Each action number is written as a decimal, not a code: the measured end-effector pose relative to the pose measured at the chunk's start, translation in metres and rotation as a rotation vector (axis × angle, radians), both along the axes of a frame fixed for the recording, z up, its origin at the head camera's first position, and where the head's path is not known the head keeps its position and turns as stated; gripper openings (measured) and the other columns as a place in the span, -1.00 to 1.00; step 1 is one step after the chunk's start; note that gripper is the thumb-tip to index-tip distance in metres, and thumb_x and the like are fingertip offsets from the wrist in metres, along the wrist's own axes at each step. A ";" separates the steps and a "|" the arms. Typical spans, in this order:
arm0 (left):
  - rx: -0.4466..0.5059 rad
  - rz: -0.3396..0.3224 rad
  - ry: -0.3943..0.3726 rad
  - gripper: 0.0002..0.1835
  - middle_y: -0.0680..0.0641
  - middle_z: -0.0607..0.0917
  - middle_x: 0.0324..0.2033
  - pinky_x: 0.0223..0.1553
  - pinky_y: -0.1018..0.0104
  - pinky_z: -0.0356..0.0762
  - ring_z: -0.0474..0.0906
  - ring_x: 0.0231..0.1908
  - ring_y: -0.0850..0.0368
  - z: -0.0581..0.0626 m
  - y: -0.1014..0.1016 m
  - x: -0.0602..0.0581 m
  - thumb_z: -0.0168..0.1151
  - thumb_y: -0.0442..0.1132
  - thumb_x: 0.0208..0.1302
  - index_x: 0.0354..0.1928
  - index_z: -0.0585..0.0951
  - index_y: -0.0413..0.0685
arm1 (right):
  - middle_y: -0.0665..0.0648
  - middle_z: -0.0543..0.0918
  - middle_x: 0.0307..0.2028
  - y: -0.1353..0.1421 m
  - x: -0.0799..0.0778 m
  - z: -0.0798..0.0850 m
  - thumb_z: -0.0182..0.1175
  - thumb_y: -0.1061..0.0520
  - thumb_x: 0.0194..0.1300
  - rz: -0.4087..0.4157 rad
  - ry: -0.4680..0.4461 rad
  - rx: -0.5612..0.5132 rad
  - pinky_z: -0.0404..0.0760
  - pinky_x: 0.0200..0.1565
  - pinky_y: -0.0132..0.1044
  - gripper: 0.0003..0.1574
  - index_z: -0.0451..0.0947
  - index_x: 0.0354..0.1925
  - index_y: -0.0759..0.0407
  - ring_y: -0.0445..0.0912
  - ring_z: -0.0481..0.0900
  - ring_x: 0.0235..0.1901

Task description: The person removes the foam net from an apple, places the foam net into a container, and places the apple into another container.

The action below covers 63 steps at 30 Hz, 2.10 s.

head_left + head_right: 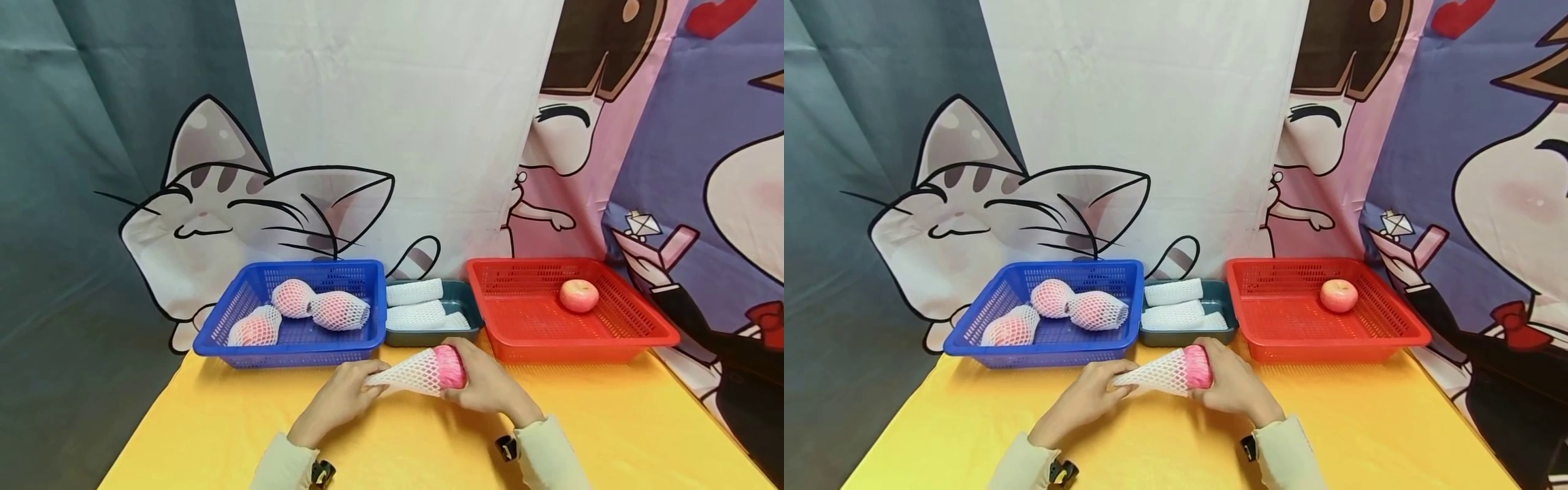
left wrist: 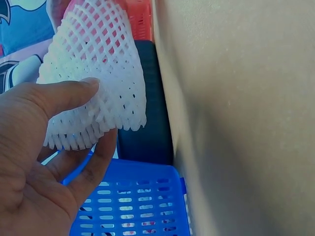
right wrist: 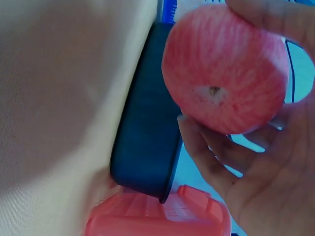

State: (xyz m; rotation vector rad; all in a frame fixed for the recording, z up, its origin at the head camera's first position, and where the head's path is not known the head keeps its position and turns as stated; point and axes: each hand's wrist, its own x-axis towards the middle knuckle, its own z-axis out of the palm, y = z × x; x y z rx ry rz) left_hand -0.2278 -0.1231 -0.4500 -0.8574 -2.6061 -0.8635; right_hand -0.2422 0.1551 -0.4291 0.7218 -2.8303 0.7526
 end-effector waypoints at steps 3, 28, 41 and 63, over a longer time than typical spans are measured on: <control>0.000 0.008 -0.005 -0.80 0.05 0.79 -0.23 -0.18 0.28 0.68 0.65 -0.27 0.27 0.002 -0.001 0.000 0.41 -0.27 0.18 -0.13 0.70 0.03 | 0.08 0.54 0.14 0.001 -0.001 0.000 0.57 0.00 -0.15 -0.055 -0.002 -0.024 0.61 0.09 0.01 0.02 0.35 0.27 0.14 -0.02 0.53 0.05; 0.017 0.010 0.028 -0.79 0.06 0.79 -0.24 -0.19 0.30 0.67 0.66 -0.27 0.28 0.002 -0.001 0.001 0.43 -0.27 0.16 -0.15 0.70 0.04 | 0.07 0.51 0.04 0.004 0.000 0.010 0.65 0.08 -0.33 -0.167 0.164 -0.218 0.71 -0.12 0.04 0.13 0.34 0.24 0.07 0.03 0.58 -0.04; 0.029 0.005 0.051 -0.78 0.06 0.78 -0.24 -0.17 0.30 0.67 0.67 -0.25 0.28 0.003 0.000 0.001 0.44 -0.29 0.15 -0.15 0.70 0.02 | 0.07 0.54 0.02 0.016 -0.007 0.027 0.66 -0.02 -0.28 -0.157 0.244 -0.221 0.69 -0.12 0.08 0.05 0.38 0.18 0.06 0.01 0.59 -0.06; 0.021 -0.022 0.018 -0.78 0.06 0.78 -0.23 -0.17 0.29 0.66 0.67 -0.25 0.26 0.008 0.001 -0.001 0.39 -0.27 0.21 -0.09 0.69 0.01 | 0.26 0.39 0.09 0.036 -0.031 0.046 0.54 0.10 -0.10 -0.086 0.113 -0.197 0.66 -0.02 0.12 0.03 0.26 0.31 0.06 0.16 0.53 0.00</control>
